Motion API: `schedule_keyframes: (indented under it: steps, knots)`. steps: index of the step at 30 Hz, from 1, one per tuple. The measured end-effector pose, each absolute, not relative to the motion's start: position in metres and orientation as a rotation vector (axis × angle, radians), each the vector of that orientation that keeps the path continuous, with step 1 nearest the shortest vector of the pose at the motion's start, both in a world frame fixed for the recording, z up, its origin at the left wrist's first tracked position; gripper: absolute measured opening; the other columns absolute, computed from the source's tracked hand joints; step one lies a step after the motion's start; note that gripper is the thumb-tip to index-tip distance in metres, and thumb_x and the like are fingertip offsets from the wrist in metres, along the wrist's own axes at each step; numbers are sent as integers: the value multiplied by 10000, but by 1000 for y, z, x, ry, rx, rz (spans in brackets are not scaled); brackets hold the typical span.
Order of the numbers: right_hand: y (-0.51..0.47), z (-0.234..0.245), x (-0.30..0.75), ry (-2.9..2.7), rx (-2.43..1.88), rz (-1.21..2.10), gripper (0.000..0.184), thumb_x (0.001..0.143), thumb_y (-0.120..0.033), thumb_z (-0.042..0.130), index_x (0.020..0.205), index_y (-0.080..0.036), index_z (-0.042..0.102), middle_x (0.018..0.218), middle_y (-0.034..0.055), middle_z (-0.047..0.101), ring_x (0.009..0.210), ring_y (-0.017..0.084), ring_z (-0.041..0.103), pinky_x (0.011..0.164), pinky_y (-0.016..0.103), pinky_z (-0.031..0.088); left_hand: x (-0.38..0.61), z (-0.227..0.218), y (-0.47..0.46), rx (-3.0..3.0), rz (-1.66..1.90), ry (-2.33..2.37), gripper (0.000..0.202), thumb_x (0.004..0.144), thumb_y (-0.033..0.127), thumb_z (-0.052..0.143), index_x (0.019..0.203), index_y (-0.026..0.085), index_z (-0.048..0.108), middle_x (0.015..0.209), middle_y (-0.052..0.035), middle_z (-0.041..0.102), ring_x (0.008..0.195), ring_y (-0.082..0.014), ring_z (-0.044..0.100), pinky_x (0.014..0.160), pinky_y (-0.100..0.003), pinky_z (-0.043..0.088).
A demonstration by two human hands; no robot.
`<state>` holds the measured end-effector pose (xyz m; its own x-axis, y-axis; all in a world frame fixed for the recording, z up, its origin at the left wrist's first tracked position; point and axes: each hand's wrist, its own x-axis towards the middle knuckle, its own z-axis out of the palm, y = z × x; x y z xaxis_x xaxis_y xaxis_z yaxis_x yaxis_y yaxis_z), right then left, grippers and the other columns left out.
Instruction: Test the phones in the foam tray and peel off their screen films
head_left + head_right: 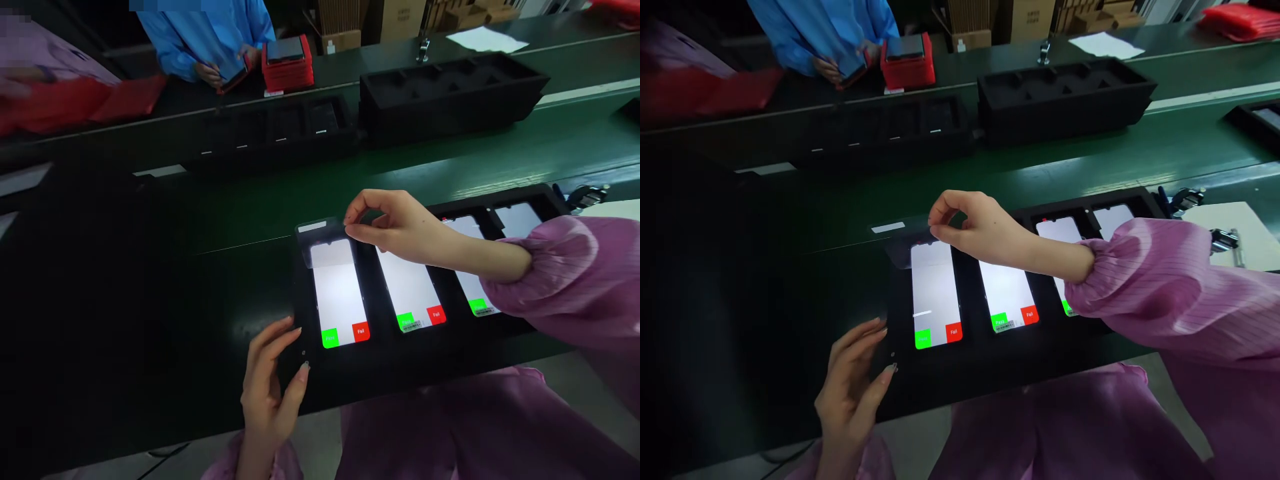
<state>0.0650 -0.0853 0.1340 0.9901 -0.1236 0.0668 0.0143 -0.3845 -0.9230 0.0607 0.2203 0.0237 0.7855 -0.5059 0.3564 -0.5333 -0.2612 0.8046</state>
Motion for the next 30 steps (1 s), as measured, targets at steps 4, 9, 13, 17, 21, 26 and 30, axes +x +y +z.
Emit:
schedule_keyframes:
  steps: [4,9,13,17,21,26,30]
  knots:
    - [-81,136,54,52,-1982,-173,54,884,-196,637,855,-153,626,893,28,651,684,92,559,562,221,436,44,21,220,1885,65,-788,357,940,326,655,1292,272,644,1327,-88,615,1236,-225,643,981,-331,610]
    - [-79,132,48,43,-1991,-211,58,878,-169,631,826,-159,608,870,14,655,667,86,570,562,210,436,33,23,219,1899,92,-791,399,930,338,668,1318,265,612,1337,-108,598,1248,-249,631,956,-368,625]
    - [-75,131,49,128,-2021,-185,46,895,-151,639,853,-147,622,937,25,691,575,57,556,547,213,438,33,25,218,1947,89,-825,408,935,330,663,1333,278,589,1344,-94,587,1244,-221,626,916,-315,626]
    - [-71,143,17,12,-2106,185,189,968,-190,612,1140,-154,684,761,-22,706,452,79,558,502,225,426,32,29,218,2043,148,-868,440,937,333,654,1363,275,560,1383,-104,564,1315,-248,582,1010,-385,593]
    - [-73,141,-51,-381,-2470,24,326,1066,-377,544,1287,-178,679,658,-20,684,524,136,621,508,249,409,28,33,225,2106,171,-929,475,938,299,642,1398,262,527,1374,-111,571,1268,-239,609,984,-374,602]
    - [-73,101,-97,-327,-2857,-473,294,1079,-388,500,1123,-208,729,1280,117,715,1150,264,651,905,401,522,28,41,223,2151,182,-1109,425,937,237,624,1358,244,563,1352,-90,594,1279,-227,595,1009,-342,574]
    - [-83,92,-114,-193,-2953,-602,318,1039,-506,559,1076,-250,743,1380,93,669,1239,282,575,1069,497,398,35,43,210,2127,300,-1231,470,929,181,612,1394,245,575,1348,-80,613,1288,-219,581,1122,-342,463]
